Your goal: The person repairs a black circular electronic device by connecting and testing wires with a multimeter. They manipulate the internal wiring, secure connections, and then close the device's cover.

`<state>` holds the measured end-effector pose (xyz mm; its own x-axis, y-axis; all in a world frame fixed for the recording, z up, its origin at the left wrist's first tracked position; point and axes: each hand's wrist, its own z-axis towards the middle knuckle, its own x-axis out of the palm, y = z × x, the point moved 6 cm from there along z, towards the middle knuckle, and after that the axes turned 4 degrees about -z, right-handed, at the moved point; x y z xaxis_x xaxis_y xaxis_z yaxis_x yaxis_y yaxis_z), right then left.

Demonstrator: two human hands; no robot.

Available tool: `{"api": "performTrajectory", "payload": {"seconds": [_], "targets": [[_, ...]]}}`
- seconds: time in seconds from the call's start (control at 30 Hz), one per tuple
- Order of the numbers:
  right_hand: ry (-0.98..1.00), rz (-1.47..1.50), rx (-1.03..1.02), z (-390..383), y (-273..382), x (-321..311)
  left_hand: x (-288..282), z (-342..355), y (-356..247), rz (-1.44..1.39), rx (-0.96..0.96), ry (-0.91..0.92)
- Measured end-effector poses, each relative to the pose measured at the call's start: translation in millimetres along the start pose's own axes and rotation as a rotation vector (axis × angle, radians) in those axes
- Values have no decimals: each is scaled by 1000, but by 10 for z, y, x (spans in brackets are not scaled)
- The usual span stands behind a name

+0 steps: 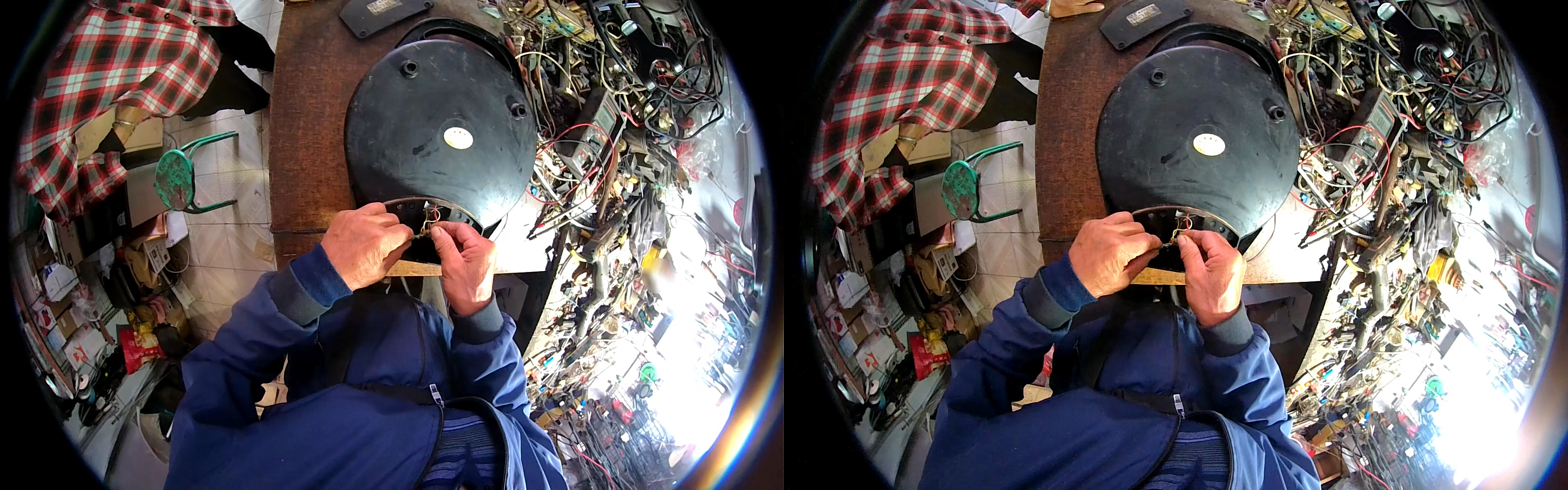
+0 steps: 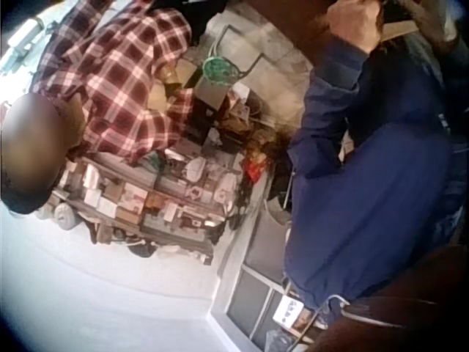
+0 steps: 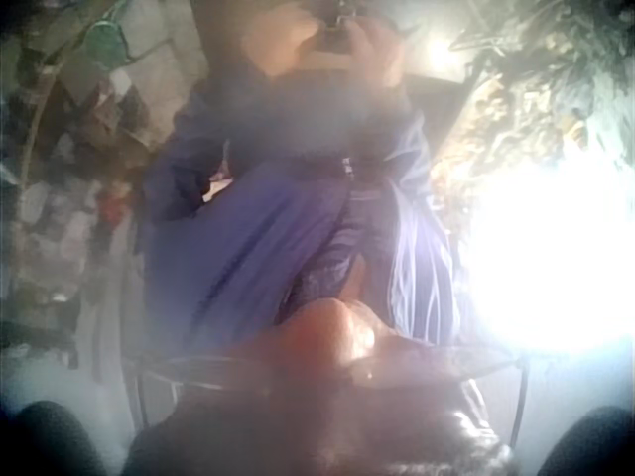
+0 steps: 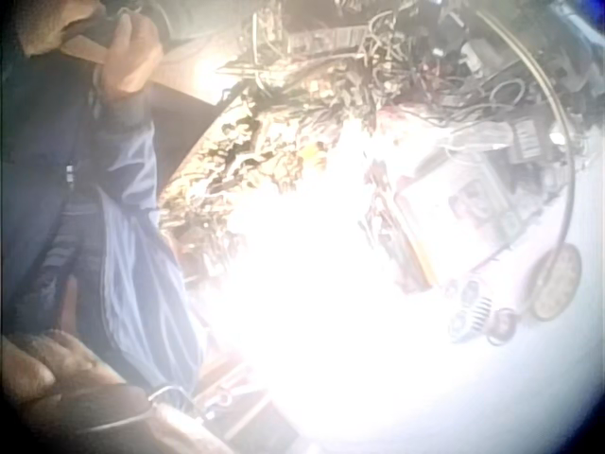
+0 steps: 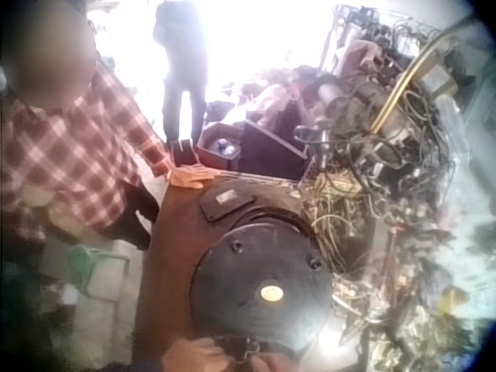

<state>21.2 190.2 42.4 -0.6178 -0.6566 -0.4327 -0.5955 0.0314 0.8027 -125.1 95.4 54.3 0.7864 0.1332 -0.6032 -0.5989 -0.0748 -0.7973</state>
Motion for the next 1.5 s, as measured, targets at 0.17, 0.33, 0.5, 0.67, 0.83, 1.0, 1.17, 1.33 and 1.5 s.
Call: {"api": "performTrajectory", "payload": {"seconds": [0.17, 0.33, 0.5, 0.67, 0.83, 1.0, 1.17, 1.33, 1.5], "targets": [[-80, -35, -105, -105, 45, -23, -24, 11, -28, -10, -43, -25], [-229, -156, -274, -295, 73, 7, 38, -16, -43, -23, -135, -66], [-239, -76, -310, -326, 4, 70, 53, 96, -206, -56, -143, -147], [-242, 7, -290, -316, -27, -4, 163, 77, -174, -31, -118, -146], [-158, 118, -145, -362, -225, 23, 200, 102, -106, -219, -264, -160], [7, 388, 94, -376, -388, 266, 220, 104, 29, -489, -539, -35], [136, 770, 266, -311, -431, 388, 219, 130, 73, -534, -611, 37], [110, 908, 309, -275, -467, 458, 262, 76, 93, -615, -702, 5], [87, 989, 291, -285, -524, 517, 327, 21, 112, -701, -799, -53]]}}
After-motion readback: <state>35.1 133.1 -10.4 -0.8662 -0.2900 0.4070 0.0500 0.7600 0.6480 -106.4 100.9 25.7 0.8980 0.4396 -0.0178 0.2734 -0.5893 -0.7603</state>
